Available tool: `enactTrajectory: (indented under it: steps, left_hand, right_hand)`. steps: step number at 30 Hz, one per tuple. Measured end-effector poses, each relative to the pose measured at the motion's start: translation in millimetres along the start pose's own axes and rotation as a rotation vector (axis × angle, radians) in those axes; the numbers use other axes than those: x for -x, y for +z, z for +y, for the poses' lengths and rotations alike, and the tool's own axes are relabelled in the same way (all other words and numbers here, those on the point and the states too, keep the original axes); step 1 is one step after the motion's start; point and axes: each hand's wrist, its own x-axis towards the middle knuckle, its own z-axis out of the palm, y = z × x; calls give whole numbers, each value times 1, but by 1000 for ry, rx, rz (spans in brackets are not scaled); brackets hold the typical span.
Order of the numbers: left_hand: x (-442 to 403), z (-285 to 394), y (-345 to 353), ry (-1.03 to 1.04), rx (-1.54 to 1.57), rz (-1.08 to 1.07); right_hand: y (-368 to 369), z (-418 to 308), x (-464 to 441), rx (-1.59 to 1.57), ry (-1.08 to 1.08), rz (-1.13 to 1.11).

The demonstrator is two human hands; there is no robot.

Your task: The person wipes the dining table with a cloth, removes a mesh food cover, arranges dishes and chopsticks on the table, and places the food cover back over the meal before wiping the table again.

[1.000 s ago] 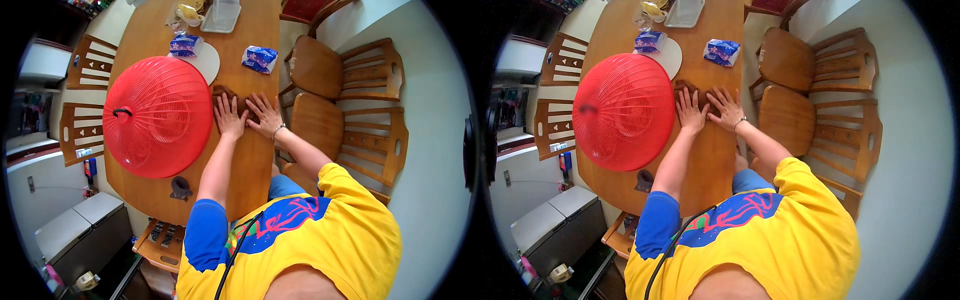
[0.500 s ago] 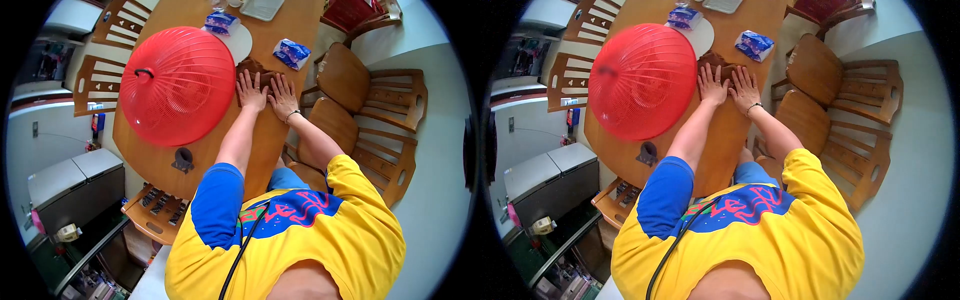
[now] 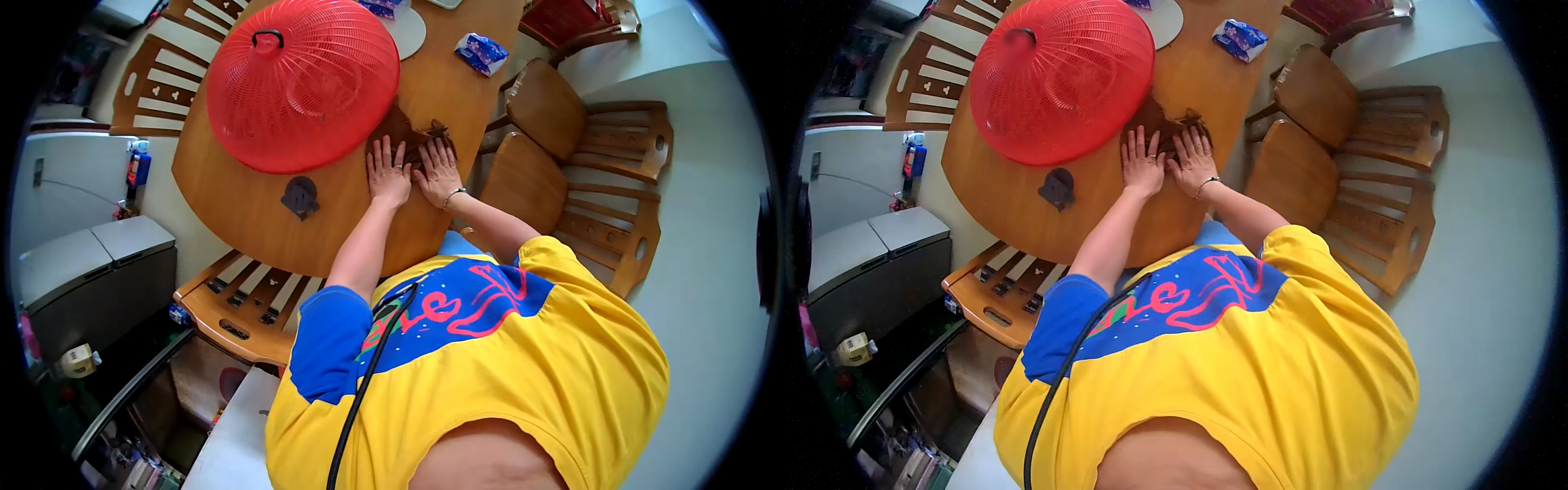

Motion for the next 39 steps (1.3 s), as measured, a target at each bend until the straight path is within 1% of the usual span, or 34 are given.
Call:
enactTrajectory:
  steps: [1,4,7,9,11,13,14,15,16,19,22,25,29,30,33,35,37,39]
  left_hand:
    - [14,-5,-2,-11,32,5]
    - [58,-25,-11,11,21,35]
    - [106,-42,-21,31,-12,101]
    - [134,-51,-31,47,-11,99]
    - [156,-61,-36,84,-8,62]
    - [164,-63,-34,92,-16,35]
    - [161,-61,-31,87,-49,23]
    - [158,-58,-28,78,-79,10]
    - [152,-57,-26,116,-35,18]
    - [130,-55,-20,142,-95,-127]
    - [95,-43,-12,183,-97,-165]
    - [61,-28,-8,203,-115,-196]
    - [20,-13,-8,296,-115,-165]
    - [10,-11,-5,327,-99,-121]
    - [-22,1,-3,357,-84,-105]
    - [-43,8,-3,374,-124,-111]
    - [-69,15,-3,373,-118,-175]
    - [-96,24,-6,360,-113,-191]
  right_hand:
    - [1,-11,9,10,6,-2]
    - [0,-45,29,17,-65,-88]
    - [7,-75,52,-27,-170,-94]
    - [-4,-93,66,-93,-243,-140]
    - [-2,-101,75,-117,-295,-234]
    - [-5,-101,77,-154,-344,-226]
    - [-7,-95,75,-184,-334,-287]
    - [-9,-91,74,-177,-352,-273]
    - [-8,-85,74,-196,-345,-271]
    - [-15,-67,69,-229,-339,-220]
    - [-24,-42,58,-257,-332,-146]
    - [-31,-18,46,-254,-267,-120]
    - [-33,15,30,-248,-239,-119]
    - [-33,22,24,-230,-223,-123]
    - [-35,48,5,-204,-219,-112]
    - [-39,62,-8,-211,-207,-102]
    - [-38,80,-25,-196,-202,-85]
    - [-44,99,-44,-196,-202,-89]
